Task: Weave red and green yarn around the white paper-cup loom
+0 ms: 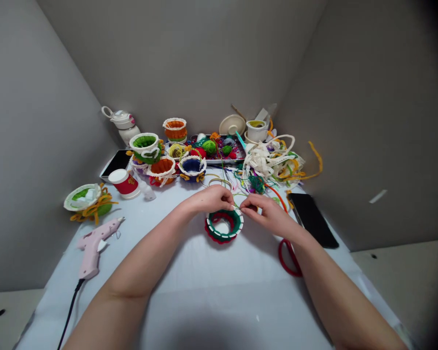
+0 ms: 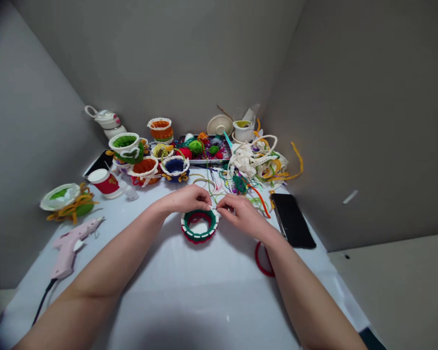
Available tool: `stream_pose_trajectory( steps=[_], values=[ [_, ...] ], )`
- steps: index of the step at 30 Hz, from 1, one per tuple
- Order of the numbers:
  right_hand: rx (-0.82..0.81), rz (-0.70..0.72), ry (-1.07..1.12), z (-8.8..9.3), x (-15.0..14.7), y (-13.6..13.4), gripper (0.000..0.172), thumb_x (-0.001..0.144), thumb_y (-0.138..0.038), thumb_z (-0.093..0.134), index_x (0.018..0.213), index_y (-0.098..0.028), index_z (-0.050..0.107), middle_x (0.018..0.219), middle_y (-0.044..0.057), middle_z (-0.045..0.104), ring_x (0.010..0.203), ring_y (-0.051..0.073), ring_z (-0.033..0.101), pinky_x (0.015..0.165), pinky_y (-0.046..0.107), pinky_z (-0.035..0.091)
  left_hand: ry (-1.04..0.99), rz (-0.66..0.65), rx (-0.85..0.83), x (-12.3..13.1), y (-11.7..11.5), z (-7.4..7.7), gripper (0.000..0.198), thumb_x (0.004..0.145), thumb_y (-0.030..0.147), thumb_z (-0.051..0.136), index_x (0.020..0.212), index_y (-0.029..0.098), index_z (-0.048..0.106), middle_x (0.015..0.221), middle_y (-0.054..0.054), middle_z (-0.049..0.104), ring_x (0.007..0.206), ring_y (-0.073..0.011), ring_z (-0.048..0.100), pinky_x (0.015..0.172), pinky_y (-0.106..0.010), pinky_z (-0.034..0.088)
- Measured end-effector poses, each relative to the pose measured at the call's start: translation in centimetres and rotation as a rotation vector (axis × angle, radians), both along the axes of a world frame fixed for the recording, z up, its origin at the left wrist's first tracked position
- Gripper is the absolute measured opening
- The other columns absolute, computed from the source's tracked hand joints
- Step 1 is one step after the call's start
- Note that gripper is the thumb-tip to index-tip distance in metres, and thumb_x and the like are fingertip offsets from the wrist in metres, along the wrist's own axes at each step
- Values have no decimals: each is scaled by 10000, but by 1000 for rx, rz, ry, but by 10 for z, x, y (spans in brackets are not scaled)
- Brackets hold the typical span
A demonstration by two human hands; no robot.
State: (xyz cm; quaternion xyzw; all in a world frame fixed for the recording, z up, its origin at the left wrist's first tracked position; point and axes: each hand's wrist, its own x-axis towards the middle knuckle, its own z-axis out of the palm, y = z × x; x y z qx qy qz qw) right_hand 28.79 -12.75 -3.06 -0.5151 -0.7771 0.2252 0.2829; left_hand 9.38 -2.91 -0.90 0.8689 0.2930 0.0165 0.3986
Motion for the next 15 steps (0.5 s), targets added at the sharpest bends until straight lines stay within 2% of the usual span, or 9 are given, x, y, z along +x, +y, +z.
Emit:
stream_pose_trajectory(
  steps=[4, 7, 15],
  values=[
    [77, -4, -15, 2, -5, -4, 145, 913, -260, 543, 821, -190, 630, 780, 41, 634, 744, 165, 548, 691, 289, 394, -3, -6, 1, 0, -1, -2, 192, 769, 281, 615, 852, 127, 694, 762, -21, 672, 694, -119, 557, 638, -217, 394],
    [107, 48, -60, 5, -4, -6, 132, 917, -254, 543, 842, -198, 636, 785, 45, 632, 762, 176, 547, 722, 309, 392, -8, -9, -7, 0, 0, -3, 189, 770, 282, 605, 849, 133, 689, 753, -16, 664, 681, -116, 547, 621, -214, 387],
    [64, 127, -66, 7, 7, -7, 165, 933, -264, 518, 897, -206, 668, 845, 68, 657, 800, 191, 564, 752, 326, 415, -1, -28, -22, -3, 2, 0, 173, 759, 261, 597, 843, 131, 675, 759, -19, 656, 691, -119, 551, 624, -216, 393]
  ],
)
